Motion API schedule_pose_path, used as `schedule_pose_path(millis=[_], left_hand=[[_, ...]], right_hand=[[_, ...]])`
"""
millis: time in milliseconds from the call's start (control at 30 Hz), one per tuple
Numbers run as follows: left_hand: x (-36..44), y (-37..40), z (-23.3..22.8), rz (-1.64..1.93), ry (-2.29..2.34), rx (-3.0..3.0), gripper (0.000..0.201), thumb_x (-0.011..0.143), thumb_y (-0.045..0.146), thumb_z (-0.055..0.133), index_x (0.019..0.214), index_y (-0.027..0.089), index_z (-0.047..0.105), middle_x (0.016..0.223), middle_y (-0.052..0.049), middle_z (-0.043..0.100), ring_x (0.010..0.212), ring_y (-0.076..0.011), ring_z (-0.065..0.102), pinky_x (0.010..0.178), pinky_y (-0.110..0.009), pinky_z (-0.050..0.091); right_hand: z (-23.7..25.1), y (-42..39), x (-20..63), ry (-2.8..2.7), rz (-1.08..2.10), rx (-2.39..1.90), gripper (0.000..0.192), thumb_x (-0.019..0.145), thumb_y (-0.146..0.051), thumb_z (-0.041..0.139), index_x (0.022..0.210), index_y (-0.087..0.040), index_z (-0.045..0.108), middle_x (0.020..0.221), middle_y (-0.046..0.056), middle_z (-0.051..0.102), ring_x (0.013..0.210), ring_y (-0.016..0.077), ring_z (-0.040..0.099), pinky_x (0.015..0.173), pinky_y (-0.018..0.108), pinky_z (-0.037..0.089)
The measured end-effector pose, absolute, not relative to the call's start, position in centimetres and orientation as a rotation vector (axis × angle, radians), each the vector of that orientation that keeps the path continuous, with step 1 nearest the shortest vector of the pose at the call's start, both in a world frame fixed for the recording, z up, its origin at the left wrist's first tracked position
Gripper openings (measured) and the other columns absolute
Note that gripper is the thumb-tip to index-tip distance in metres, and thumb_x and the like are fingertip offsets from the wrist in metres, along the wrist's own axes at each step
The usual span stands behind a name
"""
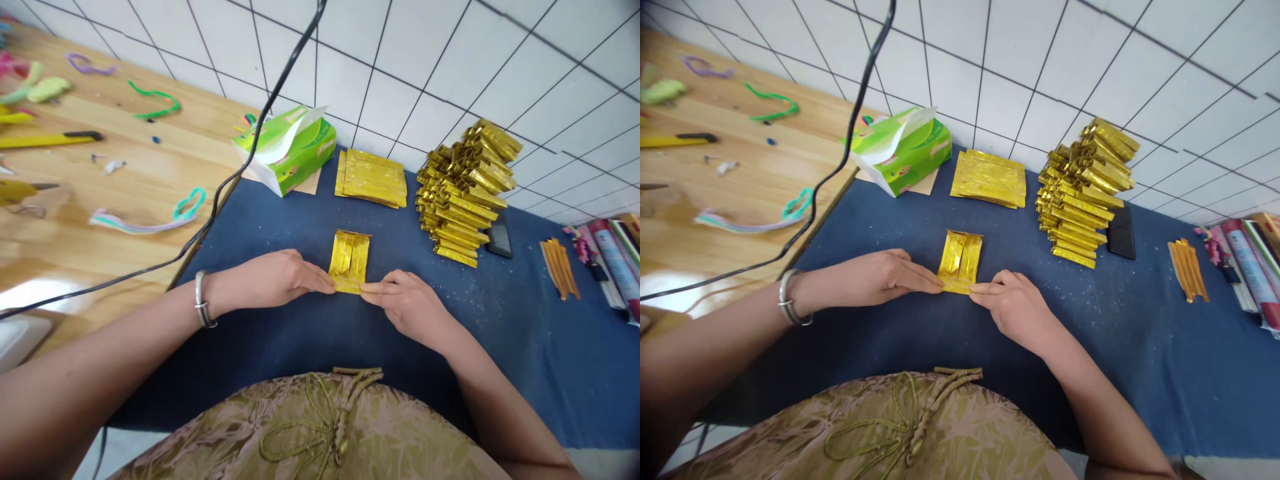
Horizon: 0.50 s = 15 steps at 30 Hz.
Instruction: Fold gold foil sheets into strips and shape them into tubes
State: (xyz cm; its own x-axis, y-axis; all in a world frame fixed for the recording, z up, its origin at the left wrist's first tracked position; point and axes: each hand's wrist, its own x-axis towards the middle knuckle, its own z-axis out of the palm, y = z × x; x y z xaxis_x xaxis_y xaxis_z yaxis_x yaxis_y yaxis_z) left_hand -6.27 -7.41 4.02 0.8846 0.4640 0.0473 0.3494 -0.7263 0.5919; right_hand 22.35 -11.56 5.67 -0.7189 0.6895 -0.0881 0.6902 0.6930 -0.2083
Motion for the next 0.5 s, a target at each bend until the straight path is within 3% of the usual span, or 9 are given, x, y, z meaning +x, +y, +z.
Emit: schedule_pose_path(millis=[233,500], left_hand=[[-5.4,-9.5,4.6,0.18,0.725,2.719,0.038,0.086,0.01,0.045,0.119,0.028,0.055,0.122,0.001,0.061,0.101,-0.0113,0.061,0.079,-0.027,0.037],[-3.5,-11.4,4.2,0.22,0.884,2.831,0.029,0.086,0.015,0.049,0.113,0.021,0.058,0.098,-0.004,0.067,0.09,-0.017,0.06,0.076,-0.031,0.04]], right_hand=[[6.2,-12.9,21.2,2.877,-0.156,1.163,0.034,0.087,-0.015,0.047,0.116,-0.026,0.06,0.121,-0.003,0.062,0.095,0.0194,0.051,0.081,0.038,0.041],[4.7,-14.4,19.4,2.916,-0.023,1.283,0.031,0.085,-0.017,0.047,0.112,-0.014,0.062,0.118,0.008,0.063,0.097,0.0218,0.053,0.085,0.039,0.042]])
